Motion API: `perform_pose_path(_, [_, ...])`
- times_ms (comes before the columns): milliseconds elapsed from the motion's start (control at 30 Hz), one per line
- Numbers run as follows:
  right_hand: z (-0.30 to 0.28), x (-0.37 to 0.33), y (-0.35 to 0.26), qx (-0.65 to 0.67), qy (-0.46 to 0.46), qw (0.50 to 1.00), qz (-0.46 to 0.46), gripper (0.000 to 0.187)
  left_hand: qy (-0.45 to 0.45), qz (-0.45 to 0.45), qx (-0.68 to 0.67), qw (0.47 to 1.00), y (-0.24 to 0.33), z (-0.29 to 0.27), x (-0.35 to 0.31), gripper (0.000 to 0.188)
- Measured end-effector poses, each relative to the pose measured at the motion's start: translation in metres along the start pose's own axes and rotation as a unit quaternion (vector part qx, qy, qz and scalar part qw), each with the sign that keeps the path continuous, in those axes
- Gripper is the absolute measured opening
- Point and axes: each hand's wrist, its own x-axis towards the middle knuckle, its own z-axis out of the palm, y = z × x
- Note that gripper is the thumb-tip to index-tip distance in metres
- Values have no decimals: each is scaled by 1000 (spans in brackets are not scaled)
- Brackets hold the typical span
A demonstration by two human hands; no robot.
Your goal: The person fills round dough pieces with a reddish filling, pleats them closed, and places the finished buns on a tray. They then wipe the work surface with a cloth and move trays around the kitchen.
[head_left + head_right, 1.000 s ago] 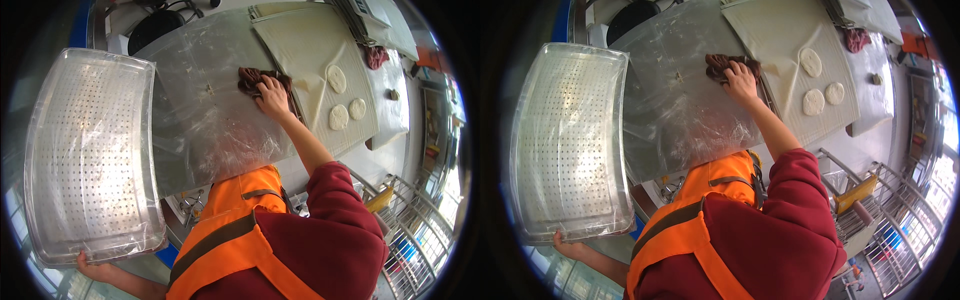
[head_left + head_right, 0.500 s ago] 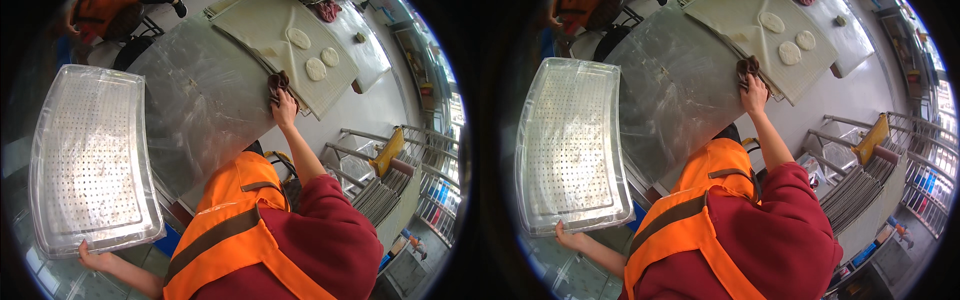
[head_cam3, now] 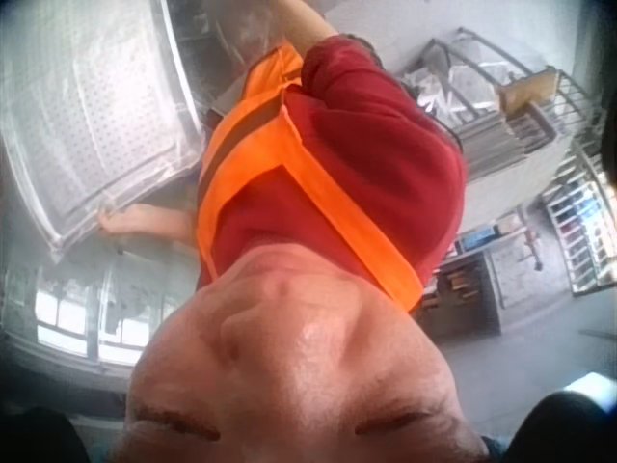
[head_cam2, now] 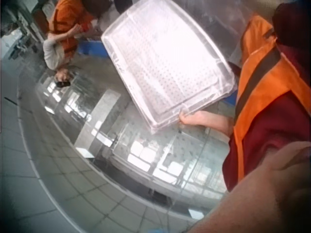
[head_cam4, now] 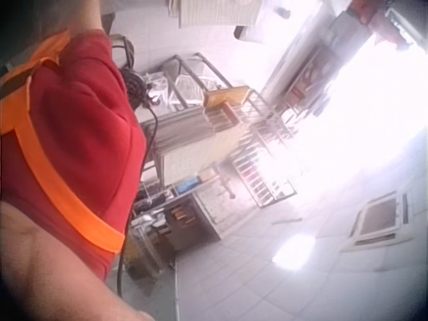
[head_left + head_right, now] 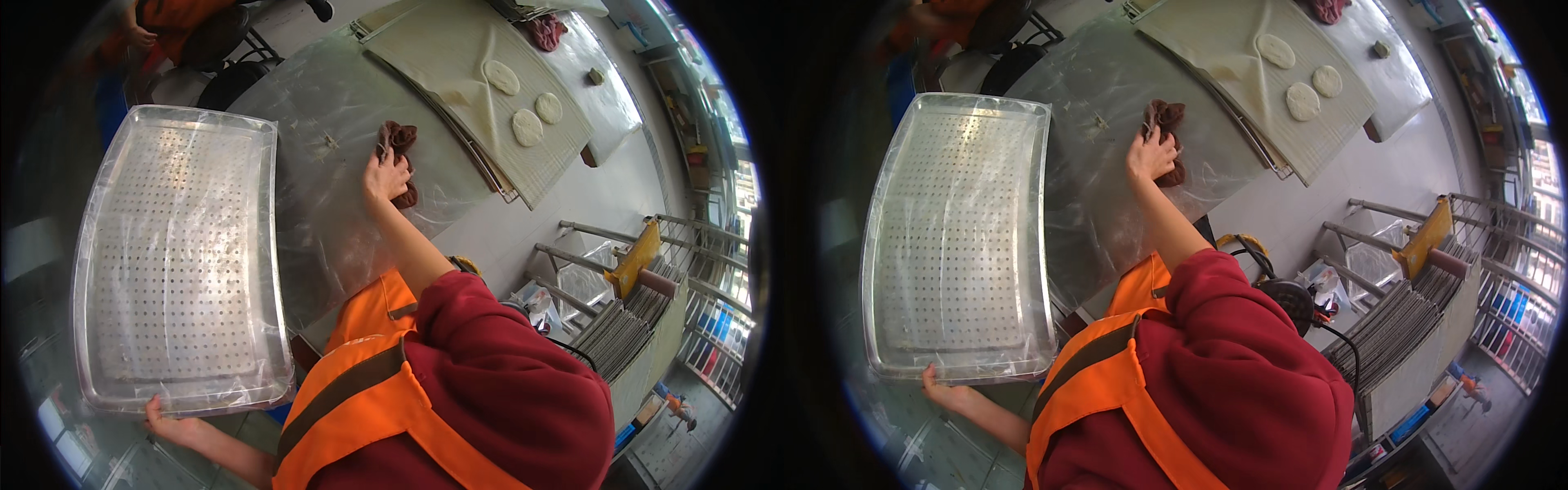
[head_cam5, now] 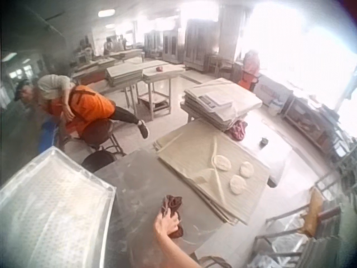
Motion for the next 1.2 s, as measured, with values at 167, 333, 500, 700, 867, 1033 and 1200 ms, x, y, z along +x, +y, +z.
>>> perform_pose_path(167, [53,-16,-75,-14,-44,998,-48,45,34,-31,3,999,6,2,-8,33])
perform_pose_path(333, [51,-18,-79,-114,-169,917,-343,37,28,-80,-26,996,6,-4,-5,23])
perform_pose_path(500, [-11,24,-22,-198,-319,726,-576,36,23,-63,-26,997,2,-9,-1,25])
perform_pose_path(700, [-85,0,66,-220,-292,773,-519,35,29,-17,-34,999,3,0,-8,38])
perform_pose_path(867, [-68,-78,88,-138,-213,871,-421,36,31,17,-35,999,3,7,-15,29])
perform_pose_path(1033, [-48,-155,86,-82,-285,842,-451,38,10,12,-49,999,0,9,-11,43])
perform_pose_path(1200, [-74,-138,111,-142,-339,665,-650,39,-37,-21,-57,997,-1,2,3,20])
